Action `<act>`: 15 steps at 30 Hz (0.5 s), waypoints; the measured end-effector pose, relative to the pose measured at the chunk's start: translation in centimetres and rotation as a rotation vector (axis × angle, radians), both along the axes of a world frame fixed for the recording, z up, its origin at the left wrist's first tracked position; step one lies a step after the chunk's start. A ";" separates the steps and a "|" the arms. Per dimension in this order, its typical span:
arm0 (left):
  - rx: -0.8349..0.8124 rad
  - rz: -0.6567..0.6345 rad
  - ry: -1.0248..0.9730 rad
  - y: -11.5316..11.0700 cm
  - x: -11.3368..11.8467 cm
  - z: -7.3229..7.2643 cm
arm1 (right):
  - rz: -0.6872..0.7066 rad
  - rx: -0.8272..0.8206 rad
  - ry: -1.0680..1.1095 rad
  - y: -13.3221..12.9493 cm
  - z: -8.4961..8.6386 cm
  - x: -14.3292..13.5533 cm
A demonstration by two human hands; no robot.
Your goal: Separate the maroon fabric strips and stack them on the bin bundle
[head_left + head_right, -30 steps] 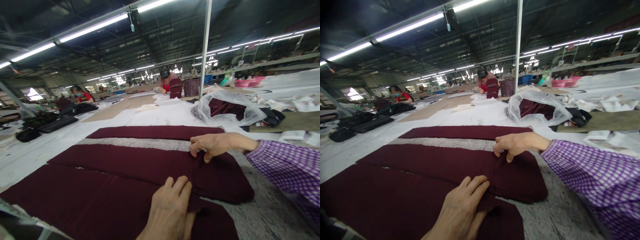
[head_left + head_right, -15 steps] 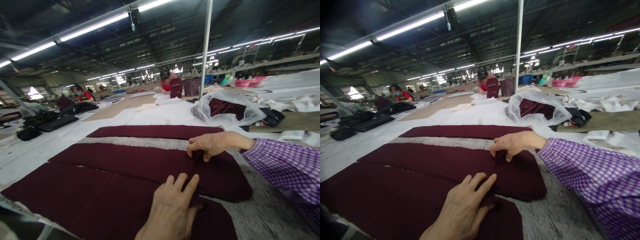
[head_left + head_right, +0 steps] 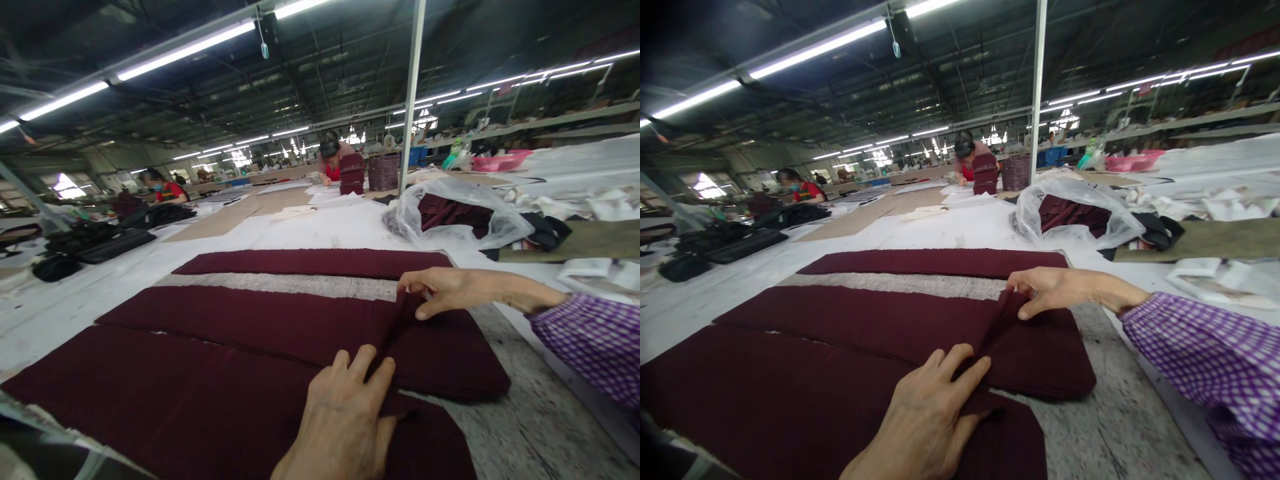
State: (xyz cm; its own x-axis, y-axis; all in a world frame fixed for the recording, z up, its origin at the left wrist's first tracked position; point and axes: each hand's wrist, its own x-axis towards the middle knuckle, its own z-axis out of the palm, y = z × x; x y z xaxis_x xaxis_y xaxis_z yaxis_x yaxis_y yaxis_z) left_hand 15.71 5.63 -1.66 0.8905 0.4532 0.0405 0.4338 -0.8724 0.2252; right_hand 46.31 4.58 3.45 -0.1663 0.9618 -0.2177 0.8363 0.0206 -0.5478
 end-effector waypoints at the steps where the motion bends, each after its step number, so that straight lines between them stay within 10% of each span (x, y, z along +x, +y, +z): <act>1: 0.003 -0.005 0.000 0.0 0.0 -0.1 | -0.001 0.002 0.006 -0.1 -0.1 0.2; 15: 0.019 -0.016 -0.016 0.2 0.1 -0.4 | 0.046 0.019 -0.019 0.7 -1.2 0.4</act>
State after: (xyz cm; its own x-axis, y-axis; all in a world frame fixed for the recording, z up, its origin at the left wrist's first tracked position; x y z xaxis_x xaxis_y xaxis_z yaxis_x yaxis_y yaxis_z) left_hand 15.78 5.80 -2.05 0.8967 0.4380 0.0631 0.4164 -0.8833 0.2153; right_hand 46.68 5.31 2.27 -0.2064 0.9572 -0.2030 0.8446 0.0695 -0.5309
